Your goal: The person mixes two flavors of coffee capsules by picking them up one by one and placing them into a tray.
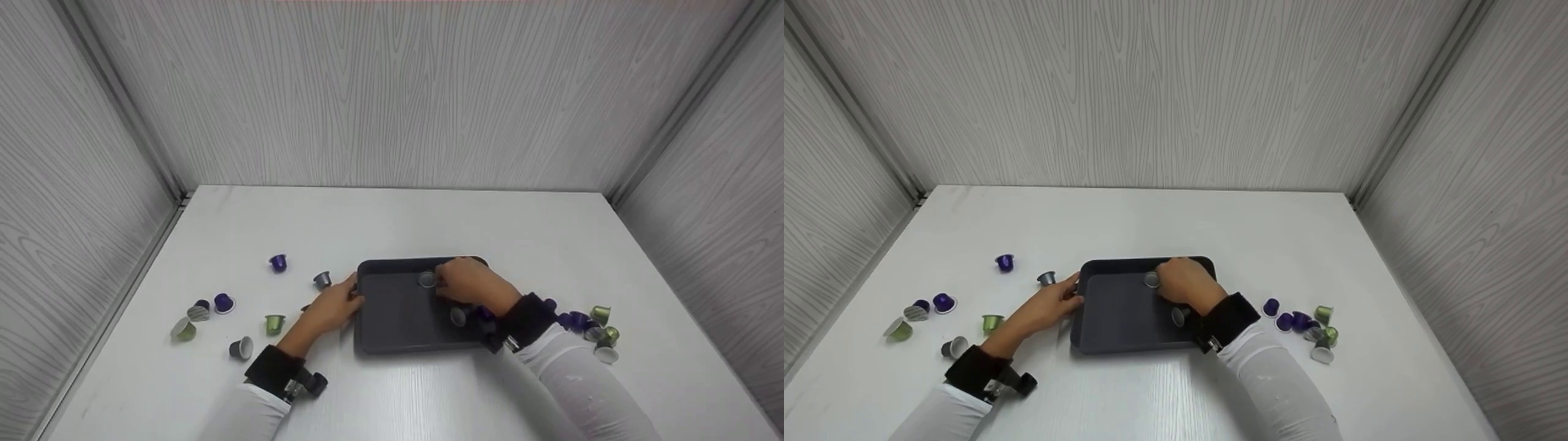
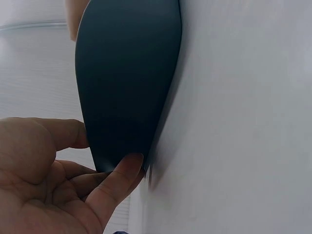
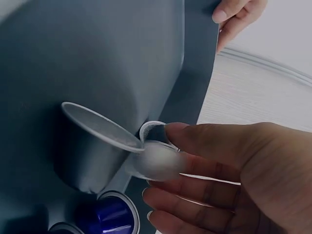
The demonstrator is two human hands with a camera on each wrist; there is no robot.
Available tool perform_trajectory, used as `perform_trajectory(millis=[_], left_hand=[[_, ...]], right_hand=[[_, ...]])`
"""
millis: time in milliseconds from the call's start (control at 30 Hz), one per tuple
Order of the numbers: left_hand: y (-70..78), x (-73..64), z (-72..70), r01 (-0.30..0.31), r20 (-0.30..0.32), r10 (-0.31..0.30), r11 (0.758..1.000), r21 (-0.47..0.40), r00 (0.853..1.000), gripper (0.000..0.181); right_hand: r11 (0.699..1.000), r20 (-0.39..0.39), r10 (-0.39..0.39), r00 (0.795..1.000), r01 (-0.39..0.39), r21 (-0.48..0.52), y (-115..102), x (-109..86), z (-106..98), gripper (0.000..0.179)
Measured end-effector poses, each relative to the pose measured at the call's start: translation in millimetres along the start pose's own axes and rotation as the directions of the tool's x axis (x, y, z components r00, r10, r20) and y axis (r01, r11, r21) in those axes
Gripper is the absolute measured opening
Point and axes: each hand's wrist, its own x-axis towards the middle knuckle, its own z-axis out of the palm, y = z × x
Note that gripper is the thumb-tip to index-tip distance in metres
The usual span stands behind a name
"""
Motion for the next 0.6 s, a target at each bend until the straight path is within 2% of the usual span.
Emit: perform_trajectory(millis=[233, 433, 600], left_hand=[[1.6, 1.0, 0.0, 0.029, 0.015, -0.029, 1.000, 0.001, 0.999, 0.061], [2.6, 1.1, -0.3, 0.024, 0.021, -0.025, 1.000, 0.005, 0.999, 0.061], [2.6, 0.5, -0.2, 0.027, 0.018, -0.027, 1.000, 0.007, 0.999, 0.061]], right_hand=[[1.000, -0.035, -0.001, 0.999, 0.001, 0.023, 4.6, -5.8, 0.5, 0.012], [0.999, -0.148, -0.023, 0.989, 0.027, 0.022, 4.1, -16.5, 1.0, 0.010], [0.999, -0.215, -0.051, 0.975, 0.048, -0.022, 8.1, -26.9, 2.8, 0.008]])
